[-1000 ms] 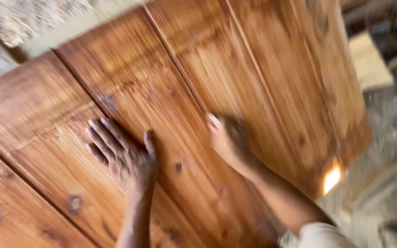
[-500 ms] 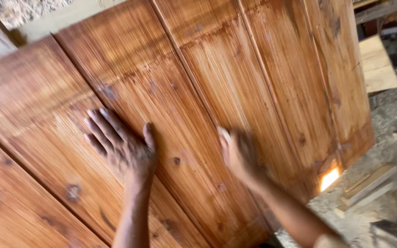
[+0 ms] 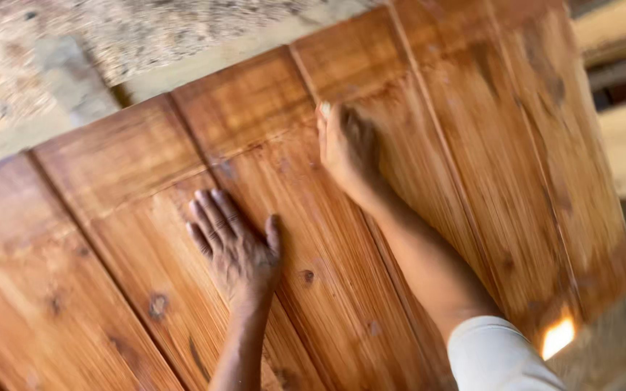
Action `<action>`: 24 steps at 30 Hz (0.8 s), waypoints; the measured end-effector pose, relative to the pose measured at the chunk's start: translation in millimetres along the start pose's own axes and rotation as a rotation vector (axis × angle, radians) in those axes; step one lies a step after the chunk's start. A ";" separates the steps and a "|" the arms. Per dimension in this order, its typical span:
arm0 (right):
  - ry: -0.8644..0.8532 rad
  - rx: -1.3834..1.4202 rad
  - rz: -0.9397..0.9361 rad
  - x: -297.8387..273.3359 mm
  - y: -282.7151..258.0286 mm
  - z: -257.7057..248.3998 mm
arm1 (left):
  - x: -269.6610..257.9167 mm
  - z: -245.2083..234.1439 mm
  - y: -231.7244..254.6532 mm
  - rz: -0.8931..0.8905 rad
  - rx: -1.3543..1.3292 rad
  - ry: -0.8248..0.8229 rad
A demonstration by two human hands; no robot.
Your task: The person sands a large wooden surface using a sanding block. They move the block back and forth across the planks, occasionally pausing to inspect the surface and adjust the sanding block.
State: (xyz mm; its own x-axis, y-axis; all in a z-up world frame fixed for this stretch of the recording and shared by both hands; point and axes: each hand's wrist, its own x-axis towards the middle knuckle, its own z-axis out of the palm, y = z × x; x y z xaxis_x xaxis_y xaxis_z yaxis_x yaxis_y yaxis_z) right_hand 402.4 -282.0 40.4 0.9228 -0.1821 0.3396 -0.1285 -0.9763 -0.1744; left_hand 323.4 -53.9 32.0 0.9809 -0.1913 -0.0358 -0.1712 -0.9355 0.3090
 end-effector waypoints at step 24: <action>-0.292 0.170 0.168 -117.5 14.1 -39.5 | -18.3 -10.1 -4.2 -0.023 -0.179 -0.043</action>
State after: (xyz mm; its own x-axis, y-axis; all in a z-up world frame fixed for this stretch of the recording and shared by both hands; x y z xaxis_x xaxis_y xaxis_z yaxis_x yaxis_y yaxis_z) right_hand 277.8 -279.0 34.6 0.9618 -0.2729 0.0198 -0.2472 -0.8978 -0.3645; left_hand 307.0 -43.4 41.0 0.9788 -0.1866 -0.0844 -0.1257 -0.8728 0.4716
